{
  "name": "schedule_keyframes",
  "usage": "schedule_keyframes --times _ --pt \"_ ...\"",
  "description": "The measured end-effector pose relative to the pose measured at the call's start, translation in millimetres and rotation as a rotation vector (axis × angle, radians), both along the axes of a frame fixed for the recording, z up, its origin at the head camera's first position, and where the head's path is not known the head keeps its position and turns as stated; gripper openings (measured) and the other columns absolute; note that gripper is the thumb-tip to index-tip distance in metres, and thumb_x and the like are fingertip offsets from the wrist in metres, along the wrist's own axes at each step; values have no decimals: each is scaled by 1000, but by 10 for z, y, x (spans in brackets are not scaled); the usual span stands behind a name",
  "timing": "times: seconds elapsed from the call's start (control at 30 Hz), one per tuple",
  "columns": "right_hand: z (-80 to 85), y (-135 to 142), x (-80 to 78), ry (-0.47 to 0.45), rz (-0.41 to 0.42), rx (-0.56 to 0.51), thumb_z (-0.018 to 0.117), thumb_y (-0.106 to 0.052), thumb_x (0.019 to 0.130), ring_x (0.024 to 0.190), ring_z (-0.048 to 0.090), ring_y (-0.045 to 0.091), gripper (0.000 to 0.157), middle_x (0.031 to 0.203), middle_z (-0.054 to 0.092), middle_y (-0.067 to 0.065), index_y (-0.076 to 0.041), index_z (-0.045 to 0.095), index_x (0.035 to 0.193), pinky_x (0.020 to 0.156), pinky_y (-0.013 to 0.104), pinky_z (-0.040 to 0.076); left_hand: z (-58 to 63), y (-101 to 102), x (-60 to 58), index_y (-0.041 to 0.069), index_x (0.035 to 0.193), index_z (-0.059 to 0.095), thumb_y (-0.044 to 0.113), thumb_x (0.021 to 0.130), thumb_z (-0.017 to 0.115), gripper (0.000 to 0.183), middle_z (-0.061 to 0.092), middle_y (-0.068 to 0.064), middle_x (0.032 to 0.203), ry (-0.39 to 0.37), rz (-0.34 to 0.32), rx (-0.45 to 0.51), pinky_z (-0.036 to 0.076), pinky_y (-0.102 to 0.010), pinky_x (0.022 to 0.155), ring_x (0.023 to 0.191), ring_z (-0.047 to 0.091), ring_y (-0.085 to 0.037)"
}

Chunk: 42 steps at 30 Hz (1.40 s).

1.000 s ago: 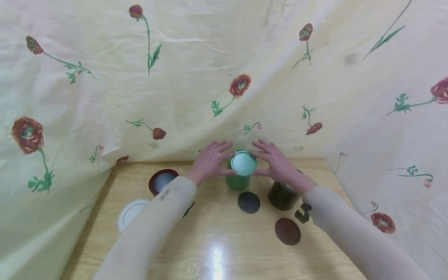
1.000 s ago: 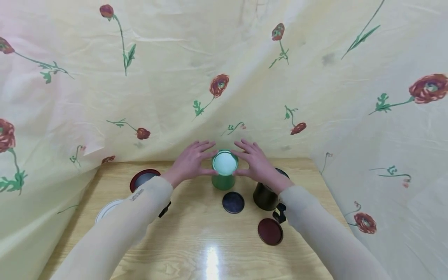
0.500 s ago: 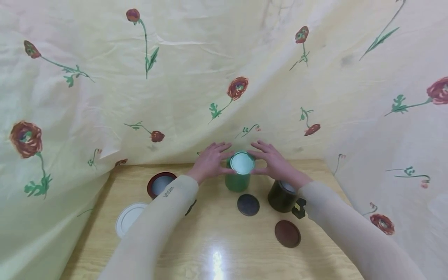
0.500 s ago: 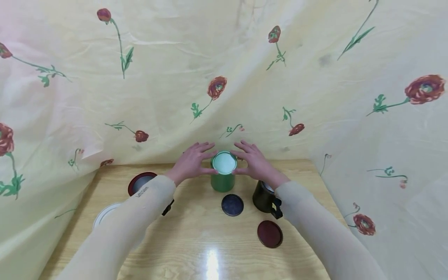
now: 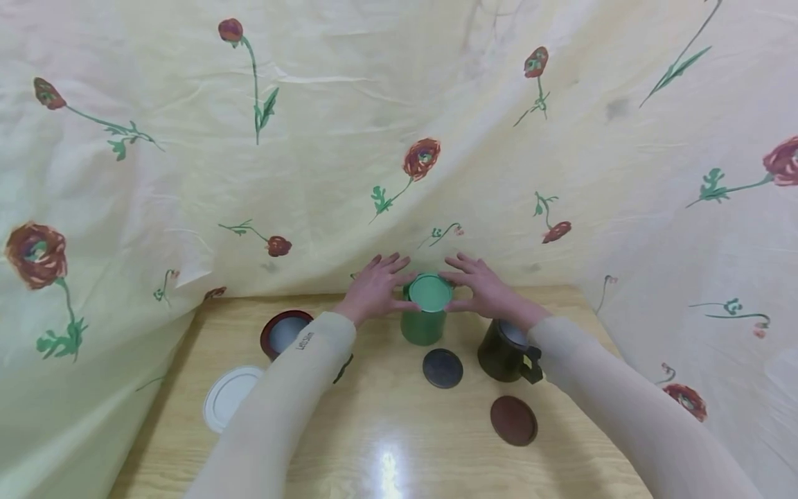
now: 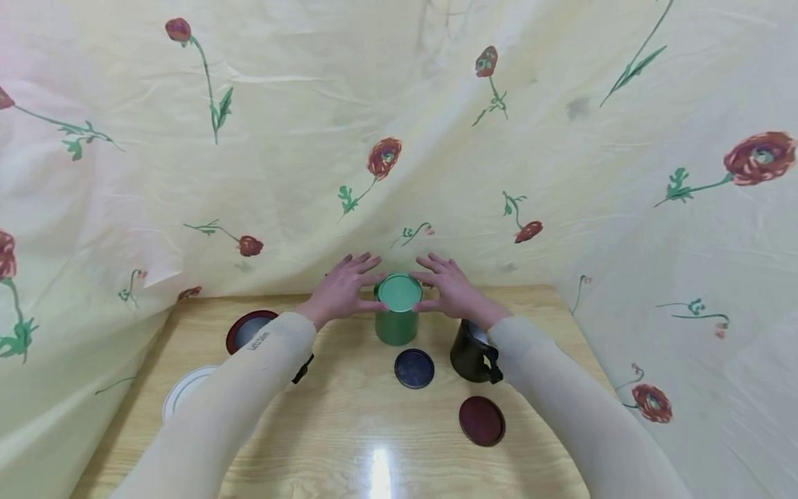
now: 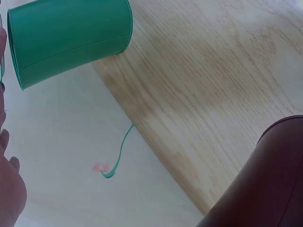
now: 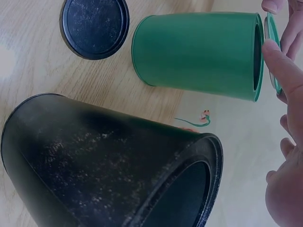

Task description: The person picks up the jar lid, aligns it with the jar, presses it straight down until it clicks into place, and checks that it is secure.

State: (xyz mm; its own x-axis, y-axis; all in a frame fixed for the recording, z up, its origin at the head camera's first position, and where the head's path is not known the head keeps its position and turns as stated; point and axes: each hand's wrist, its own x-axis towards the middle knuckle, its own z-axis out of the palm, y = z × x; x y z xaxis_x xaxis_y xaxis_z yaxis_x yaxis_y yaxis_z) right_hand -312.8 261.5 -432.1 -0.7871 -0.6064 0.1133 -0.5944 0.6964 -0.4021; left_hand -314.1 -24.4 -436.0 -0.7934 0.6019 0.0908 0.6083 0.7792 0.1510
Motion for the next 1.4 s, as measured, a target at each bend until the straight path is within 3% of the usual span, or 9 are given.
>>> schedule_keyframes --times 0.3,0.6,0.97,1.4 --pt "22 -39 -20 -63 20 -3 88 -25 90 159 17 54 69 168 35 29 4 61 147 122 80 9 -20 -18 -11 26 159 54 69 95 68 78 31 -4 175 -49 17 -29 18 -51 133 164 23 -28" --pt "3 -81 -65 -81 24 18 86 -27 92 157 19 57 69 166 37 31 5 60 147 121 81 12 -38 -28 -34 25 158 55 64 96 70 75 28 -4 176 -107 28 -10 13 -52 134 165 17 -27" --pt "-23 -86 -93 -95 15 11 86 -26 93 156 19 59 68 165 38 32 4 59 148 121 81 13 -5 -22 -52 25 158 55 69 97 66 76 26 -4 176 -97 29 -64 11 -52 134 166 14 -26" --pt "-48 -54 -105 -126 -3 56 80 -33 97 154 23 61 69 166 35 33 -1 56 153 121 79 18 -20 26 -31 30 165 43 74 101 53 78 17 -2 179 -108 61 -157 8 -50 134 166 8 -25"
